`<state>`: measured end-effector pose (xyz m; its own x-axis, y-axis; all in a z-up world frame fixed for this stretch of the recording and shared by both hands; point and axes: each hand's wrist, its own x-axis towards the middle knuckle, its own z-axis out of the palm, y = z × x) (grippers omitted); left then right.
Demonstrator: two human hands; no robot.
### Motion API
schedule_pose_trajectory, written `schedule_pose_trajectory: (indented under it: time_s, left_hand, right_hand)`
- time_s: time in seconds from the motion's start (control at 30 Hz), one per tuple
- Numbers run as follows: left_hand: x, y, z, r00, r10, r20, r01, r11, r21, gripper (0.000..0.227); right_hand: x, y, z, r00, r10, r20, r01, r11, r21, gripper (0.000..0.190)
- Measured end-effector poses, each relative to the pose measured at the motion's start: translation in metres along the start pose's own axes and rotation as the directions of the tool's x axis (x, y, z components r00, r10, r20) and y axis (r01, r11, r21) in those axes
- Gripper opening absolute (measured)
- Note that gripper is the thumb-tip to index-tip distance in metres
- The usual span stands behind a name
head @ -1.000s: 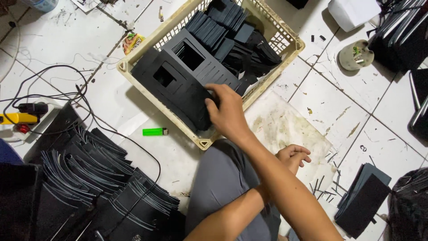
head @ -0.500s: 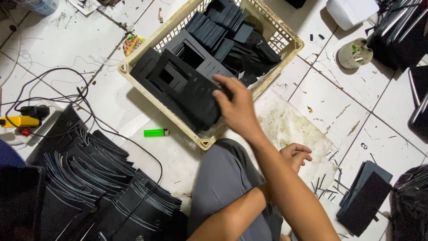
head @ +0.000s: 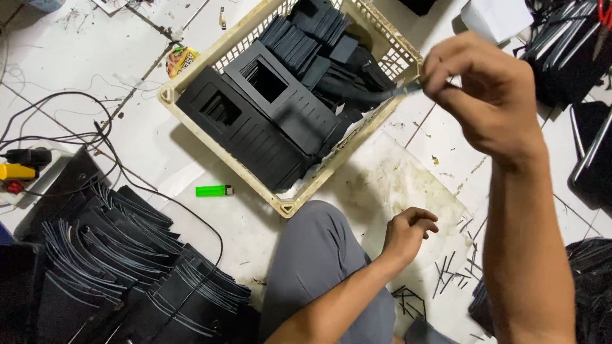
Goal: Organizing and stacking black leather cutouts on the floor
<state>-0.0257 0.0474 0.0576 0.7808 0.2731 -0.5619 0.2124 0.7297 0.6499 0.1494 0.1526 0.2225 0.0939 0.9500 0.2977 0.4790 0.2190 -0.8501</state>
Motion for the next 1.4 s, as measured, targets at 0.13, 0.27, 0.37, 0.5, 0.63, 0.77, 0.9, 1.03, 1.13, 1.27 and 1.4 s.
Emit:
schedule_pose_trajectory:
  time_s: [0.13,0.27,0.37,0.5,0.63,0.77,0.9,1.03,1.13,1.27,1.4]
  left_hand:
    - [0.006,-0.008,0.002,1.0,-0.004,0.001,0.004,1.0,0.018,0.025]
    - [0.022,-0.034,0.006,0.998,0.049,-0.039,-0.045,0.992,0.117,0.021]
    - [0.019,-0.03,0.005,0.998,0.045,-0.039,-0.041,0.993,0.112,0.022]
    - [0.016,-0.027,0.007,0.998,0.046,-0.051,-0.04,0.993,0.112,0.023]
    - [0.014,-0.023,0.006,0.998,0.046,-0.036,-0.042,0.993,0.11,0.023]
    - [0.01,-0.016,0.003,1.0,0.026,-0.012,-0.025,0.995,0.1,0.024]
    - [0.014,-0.023,0.005,1.0,0.023,-0.015,-0.021,0.994,0.103,0.023]
    - [0.015,-0.029,0.008,1.0,0.006,-0.017,-0.004,0.993,0.117,0.023]
    - [0.014,-0.027,0.008,1.0,0.025,-0.017,-0.024,0.996,0.086,0.021]
    - [0.018,-0.035,0.01,0.999,0.025,-0.038,-0.021,0.993,0.113,0.018]
    - [0.034,-0.05,0.011,0.992,-0.086,-0.093,0.11,0.949,0.296,0.015]
  right_hand:
    - [-0.007,0.023,0.017,0.978,-0.037,0.204,0.005,0.988,0.154,0.017]
    - [-0.015,0.029,0.052,0.942,0.208,0.262,-0.233,0.97,0.07,0.008]
    - [-0.02,0.047,0.054,0.944,0.265,0.194,-0.289,0.951,0.106,0.008]
    - [-0.018,0.058,0.049,0.961,0.272,0.036,-0.272,0.927,0.257,0.007]
    - [-0.007,0.057,0.051,0.975,0.224,-0.009,-0.209,0.923,0.324,0.007]
    - [-0.001,0.059,0.058,0.966,0.231,0.115,-0.251,0.944,0.216,0.004]
    - [-0.003,0.06,0.068,0.928,0.299,0.222,-0.33,0.936,0.122,0.004]
    - [-0.005,0.061,0.077,0.918,0.277,0.284,-0.276,0.96,-0.044,0.003]
    - [-0.009,0.067,0.082,0.917,0.254,0.308,-0.142,0.928,-0.344,0.005]
    - [-0.006,0.053,0.097,0.91,0.295,0.293,0.015,0.682,-0.732,0.02]
    - [-0.017,0.061,0.119,0.822,0.318,0.473,0.109,0.727,-0.677,0.024]
